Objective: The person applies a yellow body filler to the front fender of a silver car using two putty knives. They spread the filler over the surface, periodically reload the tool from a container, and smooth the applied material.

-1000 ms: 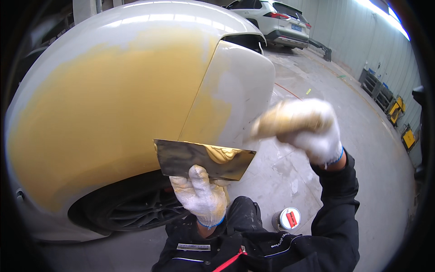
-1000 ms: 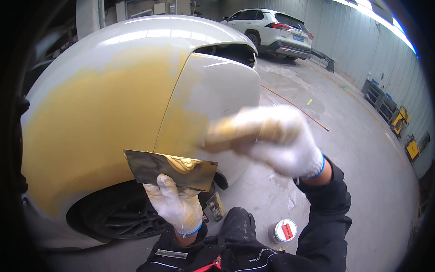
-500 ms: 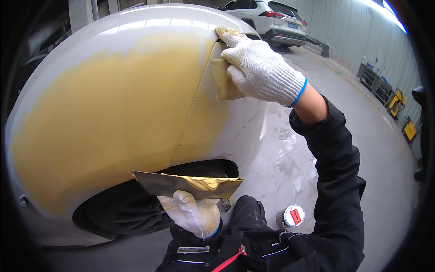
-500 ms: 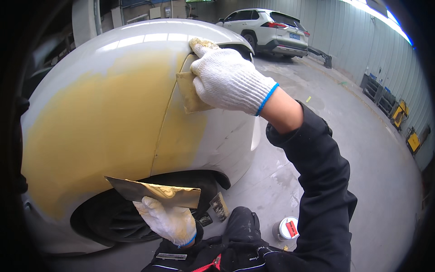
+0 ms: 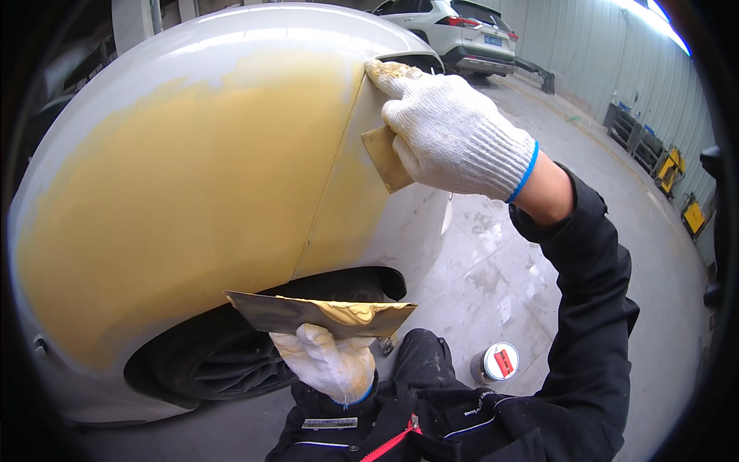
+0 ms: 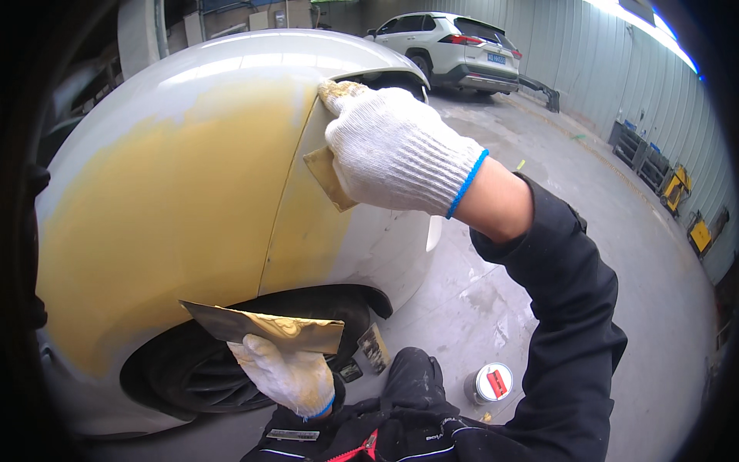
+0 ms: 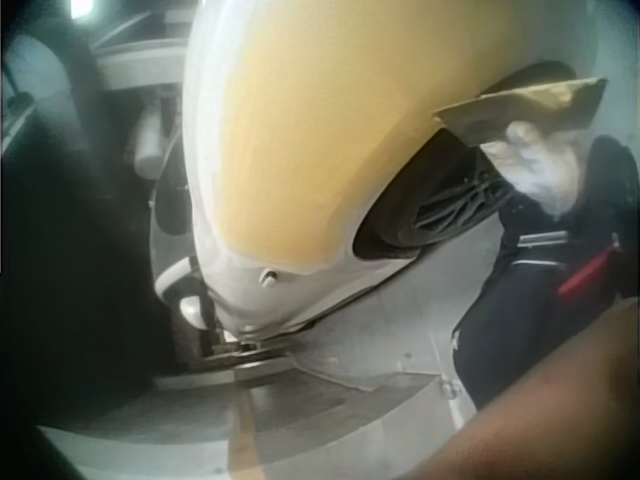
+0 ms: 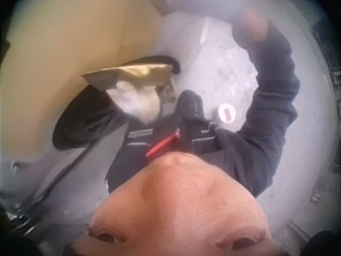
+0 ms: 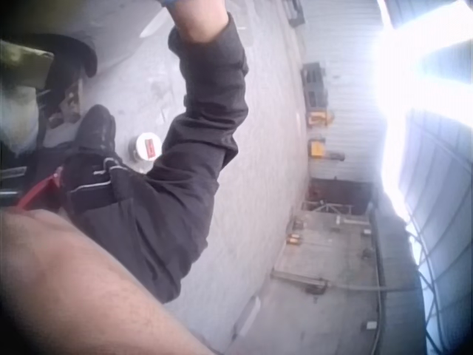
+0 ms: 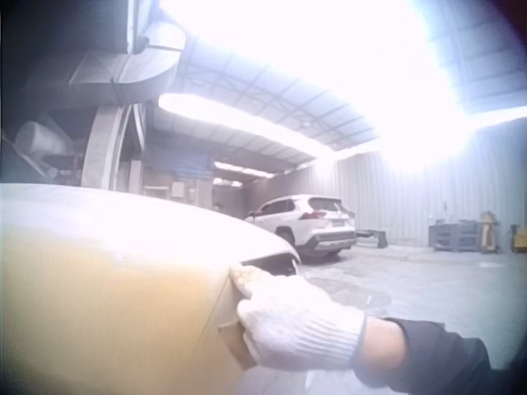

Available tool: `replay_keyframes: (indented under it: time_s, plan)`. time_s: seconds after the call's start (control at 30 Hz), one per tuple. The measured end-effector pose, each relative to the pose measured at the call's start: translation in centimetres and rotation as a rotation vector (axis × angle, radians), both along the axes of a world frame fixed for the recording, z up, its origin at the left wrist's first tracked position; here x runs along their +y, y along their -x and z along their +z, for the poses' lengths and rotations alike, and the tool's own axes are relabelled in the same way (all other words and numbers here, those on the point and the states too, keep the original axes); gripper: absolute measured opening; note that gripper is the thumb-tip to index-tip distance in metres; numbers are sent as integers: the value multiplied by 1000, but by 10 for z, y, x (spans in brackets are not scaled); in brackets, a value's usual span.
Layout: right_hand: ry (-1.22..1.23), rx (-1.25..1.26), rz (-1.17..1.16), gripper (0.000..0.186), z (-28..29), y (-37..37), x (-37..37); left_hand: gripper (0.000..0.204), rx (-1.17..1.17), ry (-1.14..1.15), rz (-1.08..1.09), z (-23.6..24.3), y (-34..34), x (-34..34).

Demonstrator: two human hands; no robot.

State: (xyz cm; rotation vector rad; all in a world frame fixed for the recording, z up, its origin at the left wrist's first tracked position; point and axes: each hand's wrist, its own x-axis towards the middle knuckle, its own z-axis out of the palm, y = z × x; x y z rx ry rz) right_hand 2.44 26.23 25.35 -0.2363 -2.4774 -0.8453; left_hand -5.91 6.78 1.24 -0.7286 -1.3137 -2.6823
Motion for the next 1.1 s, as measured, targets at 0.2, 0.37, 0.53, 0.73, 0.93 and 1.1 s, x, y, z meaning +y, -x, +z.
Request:
replay_keyframes:
  time_s: [0.2,0.37,0.53,0.73,0.93,1.1]
  plan:
    - [472,202,152,32,-3,-42,-1,70,4,-8,-147,-9,-9,1]
    - [1343,22,230,46,-49,-79,-37,53,51,-198,-744,-3,-22,5]
    - [1429,-491,78,34,-52,-96,-25,51,-82,-264,-485,32,-19,-3]
    - [1477,505,452,70,-9,-57,37,55,108,-11,-202,37,-9,-10]
    - [1303,524,217,23,22,-25,68,50,-92,-184,-347,23,-8,-14]
    - [1858,563,251,23,33,-15,57,52,-29,-108,-262,23,-6,-21]
